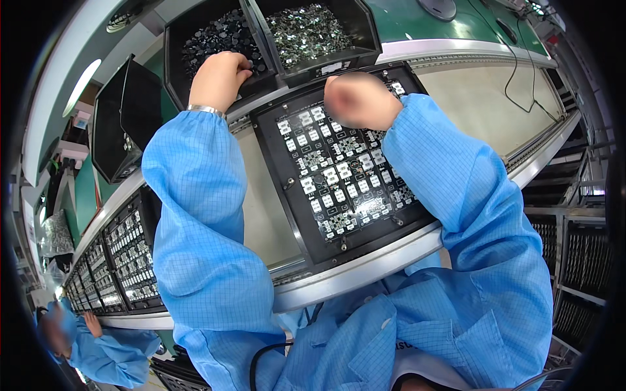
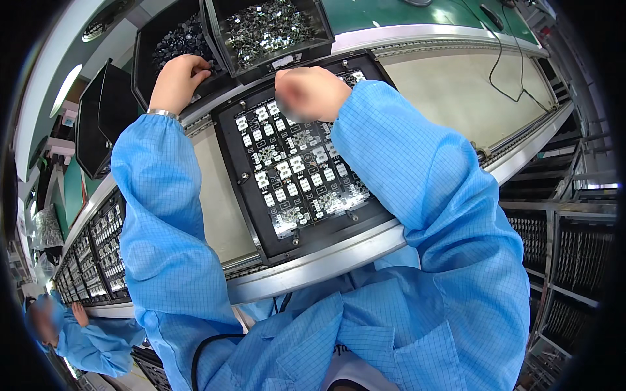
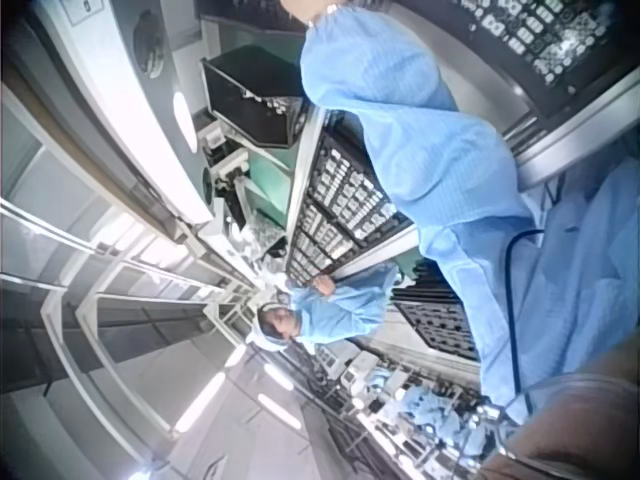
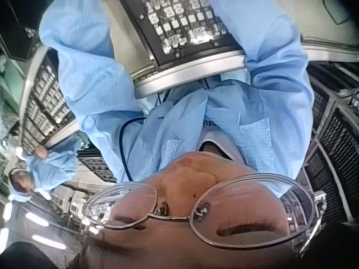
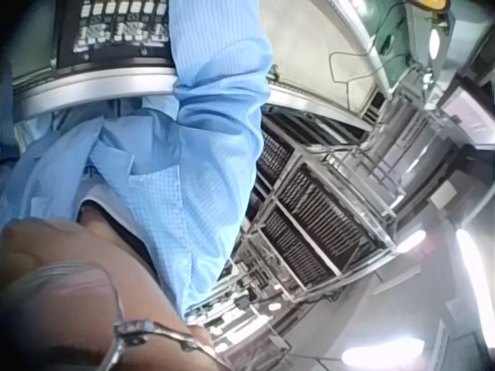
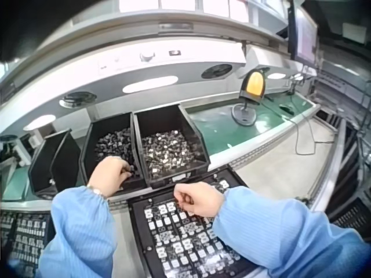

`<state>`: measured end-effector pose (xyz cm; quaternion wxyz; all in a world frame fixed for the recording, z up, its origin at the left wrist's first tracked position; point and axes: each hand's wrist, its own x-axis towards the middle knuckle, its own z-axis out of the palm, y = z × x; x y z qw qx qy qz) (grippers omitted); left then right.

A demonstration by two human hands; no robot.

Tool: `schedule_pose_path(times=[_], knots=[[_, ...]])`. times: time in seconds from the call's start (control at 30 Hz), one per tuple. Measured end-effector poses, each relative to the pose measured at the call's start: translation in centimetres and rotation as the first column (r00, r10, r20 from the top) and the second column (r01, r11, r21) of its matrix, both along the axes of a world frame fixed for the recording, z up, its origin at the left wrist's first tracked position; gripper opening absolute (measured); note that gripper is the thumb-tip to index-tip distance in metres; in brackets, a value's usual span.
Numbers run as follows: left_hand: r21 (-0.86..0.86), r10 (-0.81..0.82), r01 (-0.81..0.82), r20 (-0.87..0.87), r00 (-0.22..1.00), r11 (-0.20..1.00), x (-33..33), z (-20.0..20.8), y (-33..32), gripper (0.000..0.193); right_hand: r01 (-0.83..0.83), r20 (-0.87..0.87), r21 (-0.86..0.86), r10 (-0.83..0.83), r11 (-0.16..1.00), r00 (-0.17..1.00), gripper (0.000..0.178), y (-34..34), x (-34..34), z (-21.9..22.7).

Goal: Assembling small electronic components onto printed circuit boards at a manual assembly station.

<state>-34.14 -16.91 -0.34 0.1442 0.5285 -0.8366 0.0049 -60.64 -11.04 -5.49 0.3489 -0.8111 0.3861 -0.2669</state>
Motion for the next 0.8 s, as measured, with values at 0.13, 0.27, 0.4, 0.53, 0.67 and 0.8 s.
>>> schedule_pose_path(times=[0.13,0.27,0.4,0.53,0.67,0.8], knots=[[0.157,0.067,-0.054,-0.077,0.995,0.986,-0.2,0.3,-1.0,0.015,-0.034,-0.019,0.000,0.034,0.999,0.999,0.017,-0.1,0.1,0.0],[0.178,0.126,-0.114,-0.058,0.990,0.977,-0.5,0.3,-1.6,0.015,-0.014,-0.050,-0.032,0.013,0.999,0.999,0.016,0.0,0.4,0.2],[0.195,0.133,-0.121,-0.051,0.990,0.973,-0.6,0.5,-1.8,0.017,0.006,0.025,-0.065,-0.004,0.998,1.000,0.017,0.1,0.6,0.0],[0.127,0.176,-0.154,-0.186,0.967,0.980,-0.4,0.8,-1.1,0.019,-0.019,-0.072,-0.058,0.015,0.998,0.997,0.017,0.2,0.6,0.5],[0.071,0.107,-0.083,-0.479,0.871,0.994,-0.2,2.2,0.4,0.018,-0.095,-0.134,-0.203,0.069,0.975,0.989,0.017,0.1,0.5,1.0],[0.158,0.039,0.149,-0.802,0.596,0.976,-0.9,2.4,4.5,0.013,-0.075,0.091,-0.143,0.089,0.987,0.992,0.017,0.0,-0.5,4.5]])
